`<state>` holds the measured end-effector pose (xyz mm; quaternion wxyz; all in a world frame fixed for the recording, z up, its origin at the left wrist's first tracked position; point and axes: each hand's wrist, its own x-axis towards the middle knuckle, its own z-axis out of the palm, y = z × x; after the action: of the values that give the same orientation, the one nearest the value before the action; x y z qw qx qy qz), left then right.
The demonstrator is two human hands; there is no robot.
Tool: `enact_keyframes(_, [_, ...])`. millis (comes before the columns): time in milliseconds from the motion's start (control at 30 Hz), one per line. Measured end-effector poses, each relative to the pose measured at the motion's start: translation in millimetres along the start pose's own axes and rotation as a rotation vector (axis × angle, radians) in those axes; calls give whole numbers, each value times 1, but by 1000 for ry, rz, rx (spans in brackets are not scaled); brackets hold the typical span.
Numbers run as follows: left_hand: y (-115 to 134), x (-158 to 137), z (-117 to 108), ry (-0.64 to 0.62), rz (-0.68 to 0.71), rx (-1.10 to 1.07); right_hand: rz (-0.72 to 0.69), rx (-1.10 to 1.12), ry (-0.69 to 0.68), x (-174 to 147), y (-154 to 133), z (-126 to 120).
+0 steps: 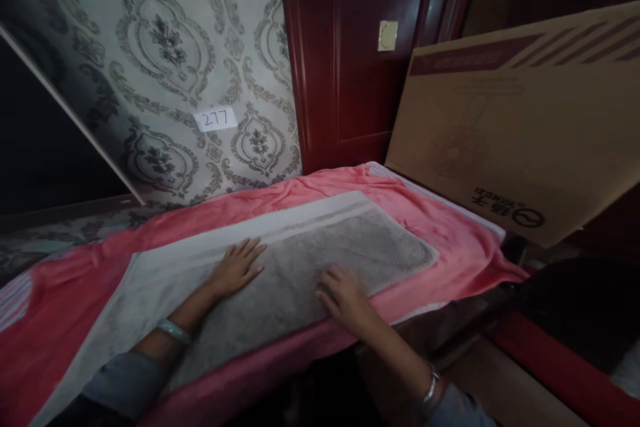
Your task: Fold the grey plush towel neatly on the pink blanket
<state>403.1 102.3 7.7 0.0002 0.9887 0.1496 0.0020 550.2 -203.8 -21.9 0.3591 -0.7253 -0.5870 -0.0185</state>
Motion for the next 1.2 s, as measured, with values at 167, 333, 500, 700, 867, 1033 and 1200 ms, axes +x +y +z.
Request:
enact_keyframes(167, [21, 31, -13, 72, -29, -66, 86, -157, 74, -11, 26, 5])
enact_keyframes(333, [63, 89, -22, -19, 72, -106, 64, -157, 46, -8, 33, -3])
enact_keyframes(500, [89, 141, -22, -46, 80, -101, 226, -353, 134, -6, 71, -36])
enact_keyframes(700, [91, 175, -7, -36, 21, -86, 293, -502, 225, -22, 106, -38])
enact_keyframes(867, [84, 188, 4, -17, 2, -76, 279, -467, 289, -33, 105, -29])
enact_keyframes(1033, [79, 192, 8, -1, 12, -53, 245, -340, 265, -30, 113, -46])
enact_keyframes(1200, [79, 192, 10, 40, 15, -34, 262, -435, 109, 18, 121, -70])
